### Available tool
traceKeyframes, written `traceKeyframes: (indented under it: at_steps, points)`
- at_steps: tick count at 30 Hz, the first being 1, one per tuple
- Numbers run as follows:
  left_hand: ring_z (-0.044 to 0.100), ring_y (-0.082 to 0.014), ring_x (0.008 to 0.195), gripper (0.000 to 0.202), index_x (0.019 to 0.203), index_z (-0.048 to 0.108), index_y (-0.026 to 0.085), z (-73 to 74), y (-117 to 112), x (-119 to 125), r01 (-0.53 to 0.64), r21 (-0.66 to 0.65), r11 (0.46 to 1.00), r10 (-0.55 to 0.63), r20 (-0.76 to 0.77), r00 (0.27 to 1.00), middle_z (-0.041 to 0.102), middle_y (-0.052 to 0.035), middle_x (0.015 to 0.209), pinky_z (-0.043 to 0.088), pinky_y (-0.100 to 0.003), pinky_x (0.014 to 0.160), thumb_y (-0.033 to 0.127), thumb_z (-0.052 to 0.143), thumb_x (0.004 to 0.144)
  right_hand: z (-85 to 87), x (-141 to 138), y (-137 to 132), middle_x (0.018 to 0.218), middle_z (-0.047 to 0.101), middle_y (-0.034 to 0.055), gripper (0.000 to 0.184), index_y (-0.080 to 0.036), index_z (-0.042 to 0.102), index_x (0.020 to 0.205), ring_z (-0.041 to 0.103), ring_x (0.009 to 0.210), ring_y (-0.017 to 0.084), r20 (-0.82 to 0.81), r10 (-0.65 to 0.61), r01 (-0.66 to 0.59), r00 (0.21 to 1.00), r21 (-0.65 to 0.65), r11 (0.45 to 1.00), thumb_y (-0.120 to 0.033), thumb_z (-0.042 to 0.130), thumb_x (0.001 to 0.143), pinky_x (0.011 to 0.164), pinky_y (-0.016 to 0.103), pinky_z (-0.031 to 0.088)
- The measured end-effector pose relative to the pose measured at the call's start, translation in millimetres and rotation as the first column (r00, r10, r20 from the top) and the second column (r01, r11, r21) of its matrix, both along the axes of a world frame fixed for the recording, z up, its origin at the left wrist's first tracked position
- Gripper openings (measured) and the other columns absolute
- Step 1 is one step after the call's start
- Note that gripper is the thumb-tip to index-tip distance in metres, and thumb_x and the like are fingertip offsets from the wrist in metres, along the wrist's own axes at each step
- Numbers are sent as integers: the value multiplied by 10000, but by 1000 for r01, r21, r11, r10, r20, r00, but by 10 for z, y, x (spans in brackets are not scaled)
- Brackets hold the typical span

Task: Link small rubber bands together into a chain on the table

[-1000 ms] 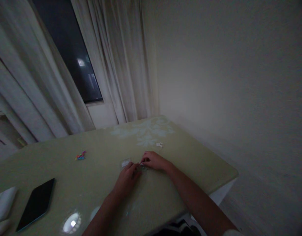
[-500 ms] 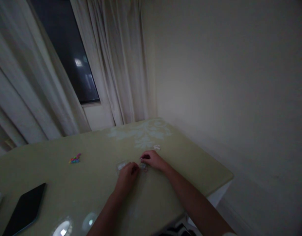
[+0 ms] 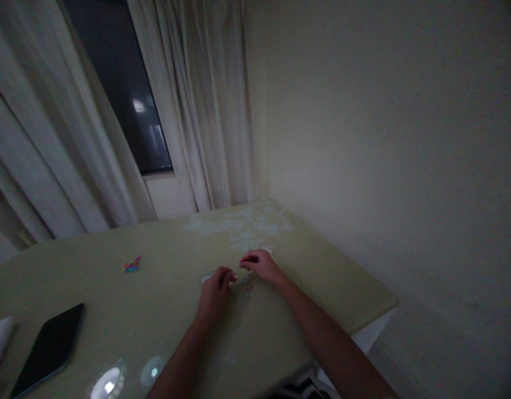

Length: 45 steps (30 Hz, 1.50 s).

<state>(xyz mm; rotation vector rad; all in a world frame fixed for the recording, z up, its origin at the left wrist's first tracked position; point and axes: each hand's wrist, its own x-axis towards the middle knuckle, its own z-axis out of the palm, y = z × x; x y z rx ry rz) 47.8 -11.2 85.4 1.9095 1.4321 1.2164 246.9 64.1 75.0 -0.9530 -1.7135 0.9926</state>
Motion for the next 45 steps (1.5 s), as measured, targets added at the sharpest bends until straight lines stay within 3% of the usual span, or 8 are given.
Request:
traceKeyframes:
  at_steps: [5,11,21,28,35,38,45]
  points:
    - [684,-232,703,237,840,693,233,-15,16,11,-17,37,999,17,-8,1000,763,-51,790,493,-336,686,428,573,903,15,-10,-16,708,721,30,219,-163,790,840,616,611,147,-36,7,-7,999,-5,1000,-380,777,826,609,255,479]
    - [661,-240,775,260,886,674,229,-19,6,11,-26,85,996,23,40,999,730,-57,841,495,-352,743,449,545,932,1,-12,-13,749,732,31,186,-165,782,831,637,690,159,-31,-24,25,999,12,1000,-349,801,808,670,264,486]
    - [557,-177,571,289,982,596,220,31,-42,69,-36,75,997,27,113,993,570,38,649,428,-275,556,487,484,971,-38,-14,8,746,732,33,210,-150,758,822,640,686,159,-13,-41,41,999,-10,999,-350,822,809,679,273,485]
    - [526,-159,536,301,1002,585,216,42,-50,81,-41,64,997,34,114,993,531,66,607,384,-248,518,505,516,959,-3,-31,-25,729,700,23,265,-150,735,814,606,671,152,19,-54,55,998,-21,998,-405,800,838,659,265,468]
    - [574,-168,540,298,984,688,200,18,-39,39,-35,81,996,32,29,999,627,27,612,424,-262,544,466,557,954,25,-34,-39,713,676,7,216,-147,731,824,584,664,144,54,-61,61,997,-1,998,-352,725,893,643,249,447]
    - [618,-173,558,269,976,742,207,10,-21,7,-26,96,995,27,-11,1000,727,-16,705,480,-288,596,423,587,939,26,-32,-39,727,685,12,183,-147,736,848,595,677,147,87,-82,81,993,12,997,-302,675,921,645,245,450]
    - [752,-248,918,284,967,798,242,48,-4,-30,75,141,987,-61,-102,993,812,-98,999,566,-357,845,337,530,953,25,25,-46,744,710,23,27,-163,748,800,605,689,156,223,-208,193,952,84,978,-153,768,815,671,258,428]
